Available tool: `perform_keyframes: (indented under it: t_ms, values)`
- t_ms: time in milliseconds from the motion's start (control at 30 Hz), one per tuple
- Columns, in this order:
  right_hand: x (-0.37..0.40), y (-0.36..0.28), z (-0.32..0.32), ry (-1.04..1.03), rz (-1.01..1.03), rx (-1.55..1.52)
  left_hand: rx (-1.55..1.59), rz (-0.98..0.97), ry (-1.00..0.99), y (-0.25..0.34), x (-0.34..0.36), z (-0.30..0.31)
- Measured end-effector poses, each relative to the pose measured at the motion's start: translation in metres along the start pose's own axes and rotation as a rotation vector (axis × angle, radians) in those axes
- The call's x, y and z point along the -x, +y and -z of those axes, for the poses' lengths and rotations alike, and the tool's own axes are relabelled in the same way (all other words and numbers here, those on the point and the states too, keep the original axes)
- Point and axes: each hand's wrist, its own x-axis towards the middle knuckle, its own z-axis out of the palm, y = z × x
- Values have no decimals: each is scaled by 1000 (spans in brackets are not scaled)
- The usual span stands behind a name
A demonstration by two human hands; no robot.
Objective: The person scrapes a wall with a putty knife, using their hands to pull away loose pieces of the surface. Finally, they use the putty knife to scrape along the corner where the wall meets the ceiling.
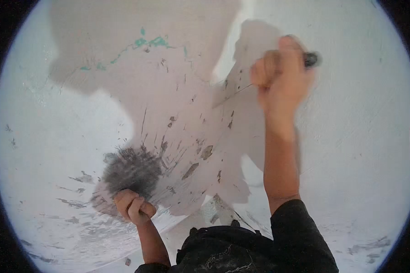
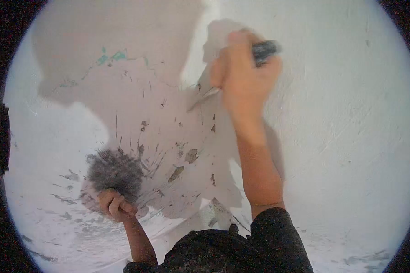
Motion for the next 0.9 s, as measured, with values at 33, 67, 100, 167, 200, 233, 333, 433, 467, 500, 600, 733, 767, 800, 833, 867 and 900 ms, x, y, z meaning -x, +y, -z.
perform_keyframes:
  t_ms: [33, 67, 100, 167, 200, 233, 333, 433, 467, 500, 600, 733, 767, 800, 833, 867, 900]
  values:
    - [2, 8, -3, -118, 55, 116, -19, -1, -10, -1, 1, -1]
    - [1, 6, 0, -121, 63, 115, -18, -3, -1, -1, 0, -3]
    - [1, -1, 3, -71, 66, 24, -23, 3, -2, 0, -1, -3]
    - [-3, -22, 9, -103, 98, -153, -31, 16, -14, 3, -1, -3]
    - [-4, -18, 13, -101, 92, -151, -27, 25, 2, 2, -3, -4]
    - [-5, -11, 17, -107, 93, -203, -22, 34, 17, 3, -4, -5]
    - [5, 4, 12, -65, 21, -185, -47, 52, 23, 7, -9, -5]
    - [9, -22, 10, -14, 20, -226, -30, 18, 28, 5, -12, -7]
    - [8, -20, 13, -14, 10, -225, -34, 24, 21, 5, -9, -6]
    - [5, -17, 15, -32, 56, -231, -20, 17, 15, 4, -5, -5]
    - [-1, -18, 12, -71, 93, -165, 21, 10, 3, -2, 0, -3]
    - [-5, -27, 13, -166, 119, -284, 54, 25, 24, -3, 7, -3]
    - [-6, -30, 14, -182, 114, -363, 56, 26, 23, -3, 5, -4]
    - [-2, -16, 12, -179, 110, -360, 34, 20, 16, -1, 2, -4]
    - [2, 10, 7, -106, 108, -130, 14, 12, 11, 0, 0, -3]
    - [3, 21, 1, -35, 112, 95, 15, 8, 16, 0, 0, -2]
    - [7, 16, 3, -91, 81, 63, 24, -4, 17, 0, 0, -1]
